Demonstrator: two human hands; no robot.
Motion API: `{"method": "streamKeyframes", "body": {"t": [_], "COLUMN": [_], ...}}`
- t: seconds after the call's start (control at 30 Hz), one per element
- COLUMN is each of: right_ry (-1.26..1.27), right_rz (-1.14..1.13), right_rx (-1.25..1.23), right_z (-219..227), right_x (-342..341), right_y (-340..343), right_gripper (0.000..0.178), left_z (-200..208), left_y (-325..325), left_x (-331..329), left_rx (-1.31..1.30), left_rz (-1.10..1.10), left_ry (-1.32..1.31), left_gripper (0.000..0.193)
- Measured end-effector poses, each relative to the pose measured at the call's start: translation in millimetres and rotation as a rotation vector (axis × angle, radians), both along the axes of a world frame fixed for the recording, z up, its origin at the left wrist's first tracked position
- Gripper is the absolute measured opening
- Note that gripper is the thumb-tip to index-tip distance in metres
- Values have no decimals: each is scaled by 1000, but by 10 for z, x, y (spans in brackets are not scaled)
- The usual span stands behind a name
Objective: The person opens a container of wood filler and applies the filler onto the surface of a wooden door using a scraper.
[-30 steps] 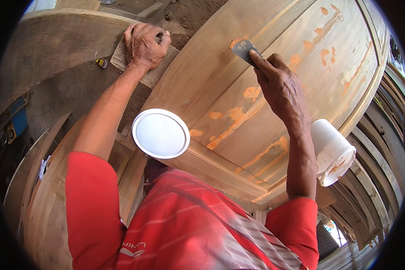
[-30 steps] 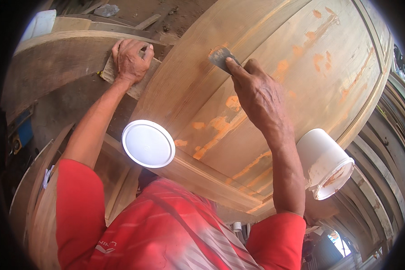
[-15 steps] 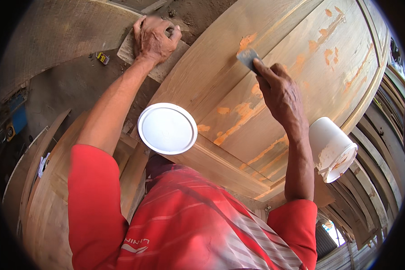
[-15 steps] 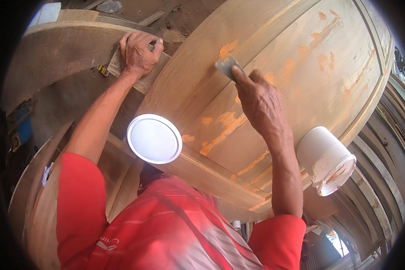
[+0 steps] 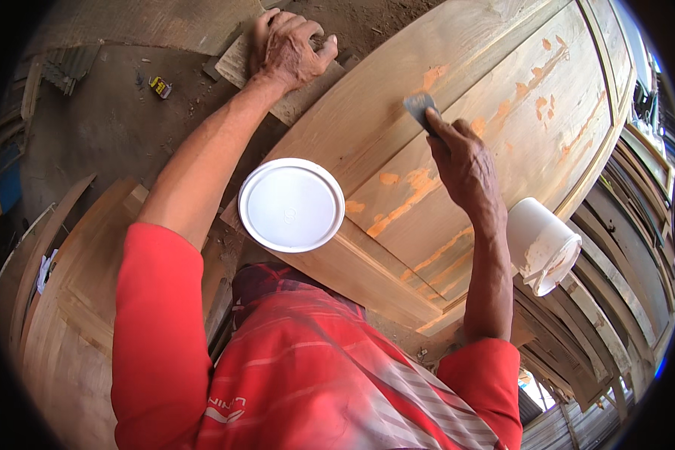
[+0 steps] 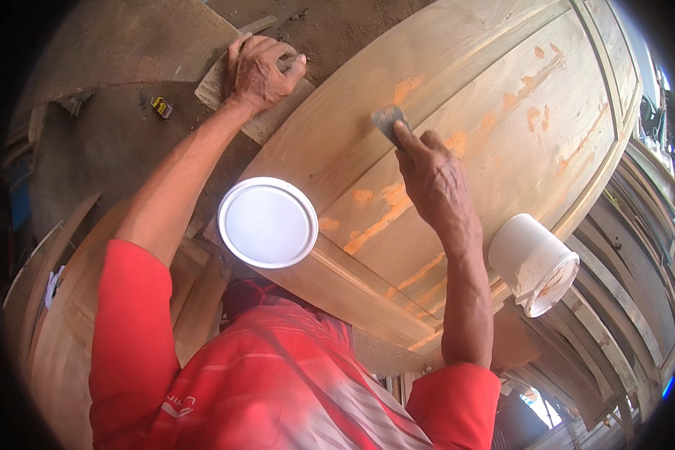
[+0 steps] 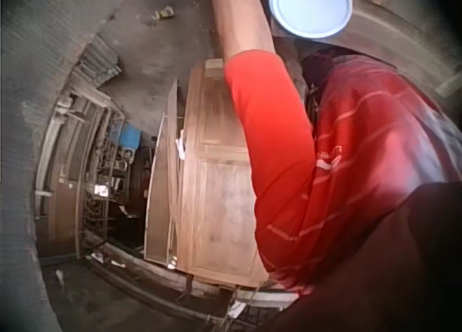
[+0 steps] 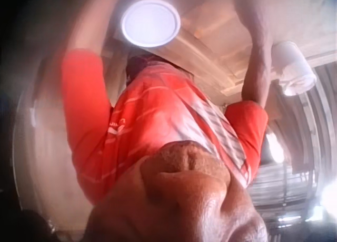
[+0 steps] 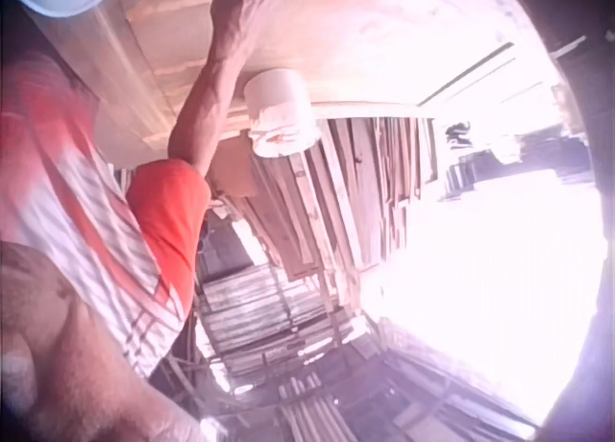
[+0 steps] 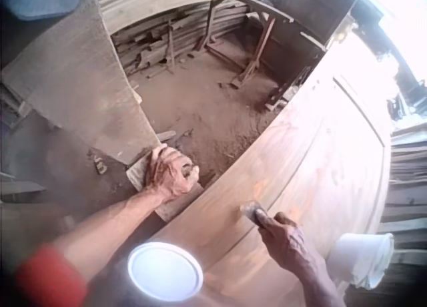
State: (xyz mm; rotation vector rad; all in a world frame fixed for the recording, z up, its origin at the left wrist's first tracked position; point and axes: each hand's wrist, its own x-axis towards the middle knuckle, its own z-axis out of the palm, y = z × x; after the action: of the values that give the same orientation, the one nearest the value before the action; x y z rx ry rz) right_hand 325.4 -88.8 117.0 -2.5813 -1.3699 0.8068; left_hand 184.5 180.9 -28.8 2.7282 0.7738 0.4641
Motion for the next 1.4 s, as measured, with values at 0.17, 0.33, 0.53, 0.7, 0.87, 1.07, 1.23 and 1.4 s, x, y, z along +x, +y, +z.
{"method": "streamKeyframes", "body": {"t": [0.17,0.33,0.53,0.7,0.87,1.07,1.23,1.4], "right_ry": [4,-30,-29,57,133,27,-128,-126], "right_rz": [-41,-88,-114,22,-28,-137,-88,-129], "right_rx": [6,115,-95,-241,-63,197,195,101], "right_z": [-146,26,154,190,128,-275,-499,-275], "right_x": [-44,117,186,-354,-617,-455,-568,-596], "right_y": [-256,-27,550,254,-118,-235,-405,-300], "right_gripper": [37,35,30,35,37,45,48,43], "left_z": [67,405,764,713,687,584,578,587], "left_y": [51,-430,-1148,-1349,-1227,-1237,-1361,-1495], "left_x": [-206,-740,-1769,-2123,-2491,-3149,-3338,-3280], "left_rx": [-90,-581,-475,-669,-703,-855,-830,-844], "left_rz": [-63,-4,81,189,235,580,655,701], "left_ry": [-68,-308,-90,-189,-181,-184,-169,-203], "left_gripper": [38,48,47,33,23,28,31,33]}}
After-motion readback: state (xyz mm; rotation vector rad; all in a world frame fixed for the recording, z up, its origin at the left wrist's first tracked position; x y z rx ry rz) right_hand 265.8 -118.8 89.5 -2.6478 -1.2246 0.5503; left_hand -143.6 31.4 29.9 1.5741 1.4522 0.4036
